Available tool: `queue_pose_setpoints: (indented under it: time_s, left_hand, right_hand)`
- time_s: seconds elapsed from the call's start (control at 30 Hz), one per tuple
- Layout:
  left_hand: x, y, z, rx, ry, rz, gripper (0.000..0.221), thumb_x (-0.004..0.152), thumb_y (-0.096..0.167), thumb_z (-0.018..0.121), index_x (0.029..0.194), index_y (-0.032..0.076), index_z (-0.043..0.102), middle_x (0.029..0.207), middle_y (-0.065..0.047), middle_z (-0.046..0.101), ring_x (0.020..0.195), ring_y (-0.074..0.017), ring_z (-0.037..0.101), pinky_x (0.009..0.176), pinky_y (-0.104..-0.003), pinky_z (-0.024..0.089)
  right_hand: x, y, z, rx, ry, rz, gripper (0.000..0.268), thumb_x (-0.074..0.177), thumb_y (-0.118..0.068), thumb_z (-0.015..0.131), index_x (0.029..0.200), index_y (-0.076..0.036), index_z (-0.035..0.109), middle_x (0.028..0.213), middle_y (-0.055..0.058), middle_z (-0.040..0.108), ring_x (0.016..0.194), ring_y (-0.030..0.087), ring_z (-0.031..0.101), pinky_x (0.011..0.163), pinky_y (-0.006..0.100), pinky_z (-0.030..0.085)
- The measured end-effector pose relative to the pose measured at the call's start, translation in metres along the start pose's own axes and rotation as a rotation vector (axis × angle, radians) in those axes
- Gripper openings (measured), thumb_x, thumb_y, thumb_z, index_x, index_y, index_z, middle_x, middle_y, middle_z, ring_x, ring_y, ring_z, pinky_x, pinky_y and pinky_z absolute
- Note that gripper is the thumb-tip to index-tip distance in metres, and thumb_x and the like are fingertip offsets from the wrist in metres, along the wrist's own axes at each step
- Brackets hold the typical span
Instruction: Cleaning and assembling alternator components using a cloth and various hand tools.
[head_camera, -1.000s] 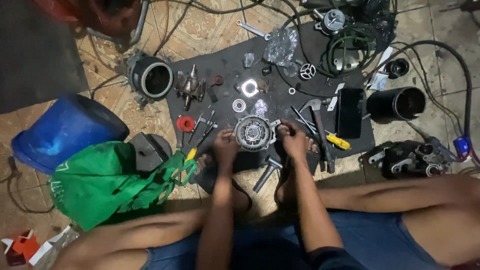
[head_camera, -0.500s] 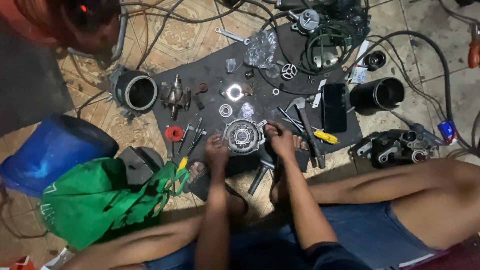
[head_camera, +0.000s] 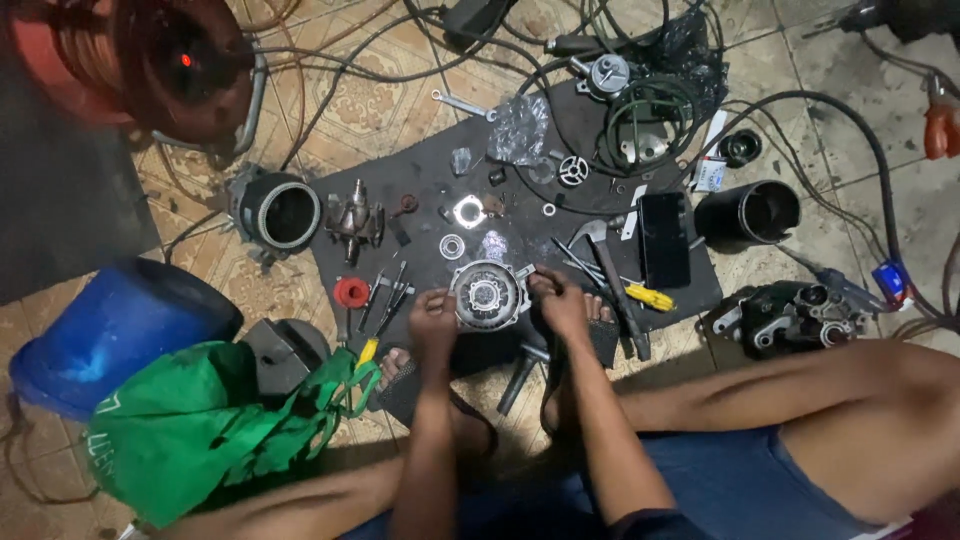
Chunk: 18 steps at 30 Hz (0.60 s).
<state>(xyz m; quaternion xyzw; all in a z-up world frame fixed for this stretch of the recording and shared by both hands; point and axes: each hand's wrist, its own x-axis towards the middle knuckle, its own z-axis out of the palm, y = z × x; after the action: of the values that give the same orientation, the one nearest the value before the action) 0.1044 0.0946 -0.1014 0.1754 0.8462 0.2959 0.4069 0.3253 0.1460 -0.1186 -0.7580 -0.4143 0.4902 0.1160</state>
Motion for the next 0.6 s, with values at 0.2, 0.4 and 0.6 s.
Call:
queue_pose_setpoints:
  time_s: [0.2,0.4,0.6]
  left_hand:
    - [-0.037,0.056,-0.023,0.099,-0.012,0.077,0.024,0.084,0.038,0.072,0.103,0.024,0.075,0.088,-0.001,0.080,0.084,-0.0226,0.076,0.077,-0.037,0.060]
    - [-0.040,0.061,-0.030,0.190,-0.100,0.104,0.027,0.088,0.042,0.073,0.111,0.026,0.075,0.098,-0.007,0.079,0.103,-0.0300,0.073,0.089,-0.043,0.057]
    - [-0.026,0.051,-0.030,0.153,-0.171,0.048,0.042,0.090,0.032,0.073,0.127,0.013,0.066,0.116,-0.014,0.074,0.112,-0.0331,0.070,0.094,-0.045,0.056]
  right_hand:
    - [-0.003,-0.004,-0.002,-0.039,0.020,-0.020,0.037,0.088,-0.040,0.065,0.124,-0.035,0.073,0.111,-0.009,0.078,0.122,0.025,0.065,0.113,0.040,0.029]
    - [-0.003,-0.005,-0.001,-0.042,0.014,0.001,0.039,0.088,-0.040,0.065,0.126,-0.036,0.072,0.110,-0.011,0.079,0.121,0.022,0.066,0.115,0.038,0.027]
    - [-0.007,-0.007,-0.003,0.019,0.021,-0.005,0.038,0.088,-0.039,0.067,0.125,-0.033,0.073,0.105,-0.007,0.080,0.116,0.021,0.069,0.112,0.037,0.025]
